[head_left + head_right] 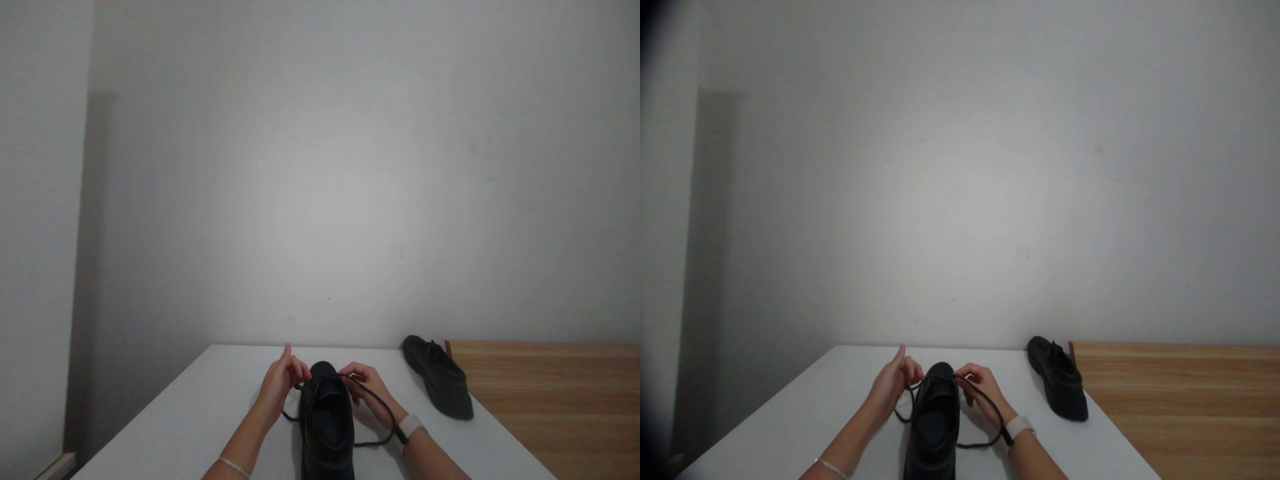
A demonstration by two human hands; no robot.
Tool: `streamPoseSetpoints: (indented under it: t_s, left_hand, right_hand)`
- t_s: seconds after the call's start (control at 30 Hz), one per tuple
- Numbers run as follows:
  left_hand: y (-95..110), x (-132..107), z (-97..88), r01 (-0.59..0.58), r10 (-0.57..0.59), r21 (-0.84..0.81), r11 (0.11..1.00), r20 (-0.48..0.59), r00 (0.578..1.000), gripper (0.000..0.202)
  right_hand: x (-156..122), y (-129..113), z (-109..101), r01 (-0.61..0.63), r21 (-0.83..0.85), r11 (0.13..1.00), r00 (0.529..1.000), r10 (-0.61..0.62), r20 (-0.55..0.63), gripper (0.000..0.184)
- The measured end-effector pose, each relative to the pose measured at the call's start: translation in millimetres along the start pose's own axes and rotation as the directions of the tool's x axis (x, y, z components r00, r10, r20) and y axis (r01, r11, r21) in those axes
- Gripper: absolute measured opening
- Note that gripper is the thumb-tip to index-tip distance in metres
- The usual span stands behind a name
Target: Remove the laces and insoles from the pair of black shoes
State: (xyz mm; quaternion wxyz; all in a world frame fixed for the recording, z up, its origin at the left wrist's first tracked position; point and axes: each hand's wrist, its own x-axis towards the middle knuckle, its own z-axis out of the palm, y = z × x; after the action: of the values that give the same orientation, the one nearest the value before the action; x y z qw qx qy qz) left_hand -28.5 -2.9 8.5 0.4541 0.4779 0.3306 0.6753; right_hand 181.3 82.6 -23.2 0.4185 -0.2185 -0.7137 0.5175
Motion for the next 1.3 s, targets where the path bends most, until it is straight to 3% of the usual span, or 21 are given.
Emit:
streamPoseSetpoints:
  t_s: [0.13, 0.27, 0.33, 0.47, 0.57, 0.67, 0.77, 0.9, 1.0, 1.17, 1.3]
  left_hand:
    - [-16, 7, -4.7, 0.063, -0.045, 0.128, 0.99, -0.139, 0.989, 0.04]
    - [-19, 4, -5.8, 0.159, -0.151, 0.295, 0.942, -0.049, 0.987, 0.04]
    - [-18, 3, -5.7, 0.137, -0.153, 0.359, 0.923, 0.016, 0.988, 0.039]
    - [-17, 3, -5.1, 0.017, -0.05, 0.451, 0.892, 0.06, 0.997, 0.035]
    - [-16, 4, -3.6, -0.082, 0.062, 0.53, 0.844, 0.056, 0.997, 0.033]
    - [-13, 5, -1.5, -0.138, 0.148, 0.532, 0.836, 0.023, 0.989, 0.033]
    - [-10, 5, -1.0, -0.149, 0.165, 0.493, 0.857, 0.01, 0.986, 0.034]
    - [-11, 4, -3.7, -0.078, 0.065, 0.489, 0.869, 0.044, 0.997, 0.033]
    - [-12, 4, -6.1, -0.055, 0.019, 0.489, 0.871, 0.078, 0.997, 0.032]
    - [-12, 7, -8.3, -0.101, 0.105, 0.444, 0.891, 0.015, 0.994, 0.033]
    - [-16, 8, -9.8, -0.103, 0.107, 0.459, 0.882, 0.016, 0.994, 0.033]
  right_hand:
    - [3, 3, -1, 0.025, -0.11, 0.994, 0.999, -0.029, -0.033, 0.043]
    - [2, -1, 2, 0.073, -0.216, 0.974, 0.993, -0.091, -0.078, 0.039]
    - [2, -4, 4, 0.116, -0.243, 0.963, 0.984, -0.145, -0.107, 0.035]
    - [2, -8, 5, 0.187, -0.269, 0.945, 0.962, -0.231, -0.144, 0.032]
    - [2, -8, 5, 0.114, -0.246, 0.963, 0.982, -0.146, -0.116, 0.034]
    - [0, -10, 6, 0.028, -0.234, 0.972, 0.998, -0.042, -0.055, 0.036]
    - [0, -13, 6, 0.091, -0.314, 0.945, 0.99, -0.12, -0.076, 0.032]
    - [2, -13, 2, 0.164, -0.367, 0.916, 0.954, -0.242, -0.178, 0.027]
    - [3, -11, 0, 0.145, -0.32, 0.936, 0.951, -0.221, -0.215, 0.029]
    - [1, -10, 3, 0.112, -0.296, 0.949, 0.982, -0.151, -0.111, 0.03]
    - [3, -12, 0, 0.11, -0.263, 0.958, 0.968, -0.164, -0.192, 0.032]
